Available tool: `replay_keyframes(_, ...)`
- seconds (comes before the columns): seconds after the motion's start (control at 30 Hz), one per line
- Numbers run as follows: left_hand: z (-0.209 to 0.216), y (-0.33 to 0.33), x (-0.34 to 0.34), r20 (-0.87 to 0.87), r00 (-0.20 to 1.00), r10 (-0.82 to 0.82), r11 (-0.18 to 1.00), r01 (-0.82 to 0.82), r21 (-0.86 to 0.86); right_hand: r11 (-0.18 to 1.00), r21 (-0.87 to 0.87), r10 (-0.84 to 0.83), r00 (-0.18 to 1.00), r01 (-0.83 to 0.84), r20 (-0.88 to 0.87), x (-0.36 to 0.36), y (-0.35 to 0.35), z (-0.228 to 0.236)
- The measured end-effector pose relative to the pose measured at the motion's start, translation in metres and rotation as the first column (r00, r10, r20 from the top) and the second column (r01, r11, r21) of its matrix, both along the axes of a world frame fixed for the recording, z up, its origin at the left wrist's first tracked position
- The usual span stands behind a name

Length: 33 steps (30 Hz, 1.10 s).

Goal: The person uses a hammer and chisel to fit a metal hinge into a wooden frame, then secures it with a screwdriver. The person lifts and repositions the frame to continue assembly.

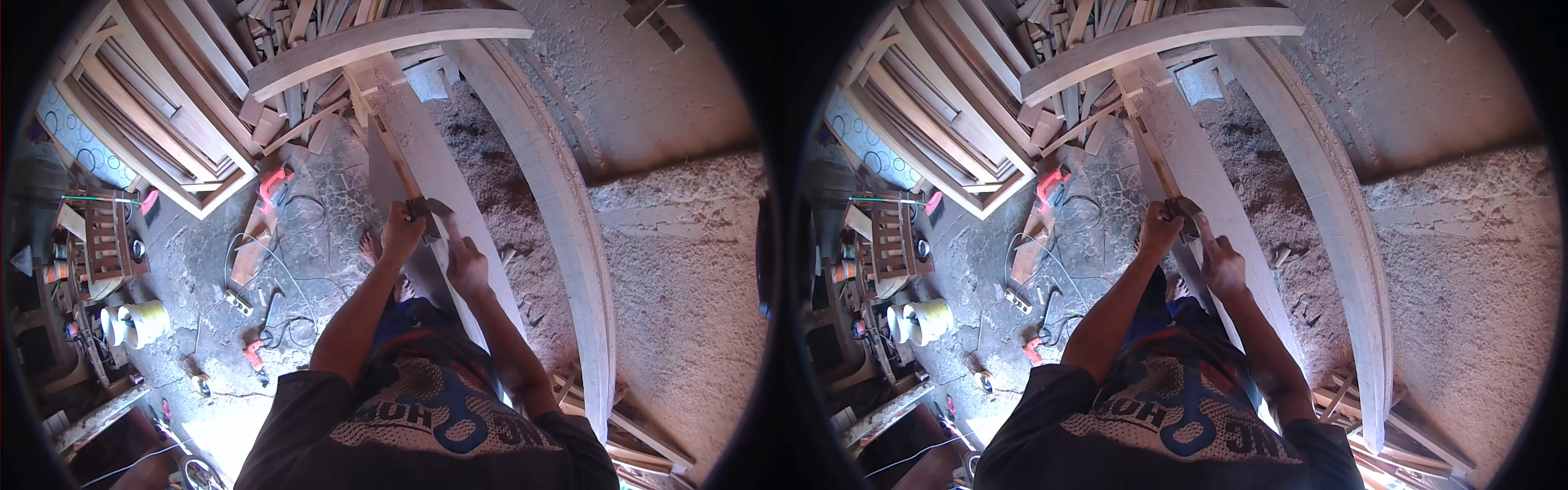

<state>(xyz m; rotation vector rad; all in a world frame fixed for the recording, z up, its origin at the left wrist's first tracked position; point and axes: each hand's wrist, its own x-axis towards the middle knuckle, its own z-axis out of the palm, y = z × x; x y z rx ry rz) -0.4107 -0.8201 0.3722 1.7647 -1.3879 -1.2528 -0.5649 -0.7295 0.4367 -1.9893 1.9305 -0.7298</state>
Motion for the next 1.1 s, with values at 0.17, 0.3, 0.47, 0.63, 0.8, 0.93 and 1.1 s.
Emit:
replay_keyframes(0.17,-0.003,0.000,0.015,-0.024,0.999,-0.026,0.991,0.022,-0.129,0.978,0.084,-0.203,0.969,0.193,0.142,-0.014,-0.006,-0.022)
replay_keyframes(0.3,-0.023,0.018,0.063,-0.008,0.997,0.076,0.950,-0.075,-0.303,0.951,0.232,-0.187,0.978,0.205,-0.097,-0.036,0.036,-0.021)
replay_keyframes(0.47,0.034,0.028,0.088,-0.066,0.998,-0.014,0.979,0.000,-0.204,0.890,0.389,-0.163,0.962,0.239,-0.218,-0.084,0.104,-0.076)
replay_keyframes(0.63,0.086,0.032,0.083,-0.507,0.861,0.043,0.997,-0.071,-0.035,0.991,-0.072,-0.123,0.989,0.117,-0.078,-0.043,0.065,-0.025)
replay_keyframes(0.8,0.105,0.051,0.022,-0.785,0.619,-0.013,0.981,0.159,0.109,0.973,-0.013,0.204,0.829,-0.232,0.521,0.023,0.019,0.109)
replay_keyframes(0.93,0.113,0.064,-0.004,-0.910,0.348,0.225,0.935,0.185,0.302,0.942,0.029,0.331,0.940,-0.334,0.087,-0.008,0.019,0.119)
replay_keyframes(1.1,0.072,0.063,-0.018,-0.910,0.188,0.371,0.846,0.335,0.414,0.914,0.254,0.357,0.925,-0.317,-0.131,-0.029,0.009,0.176)
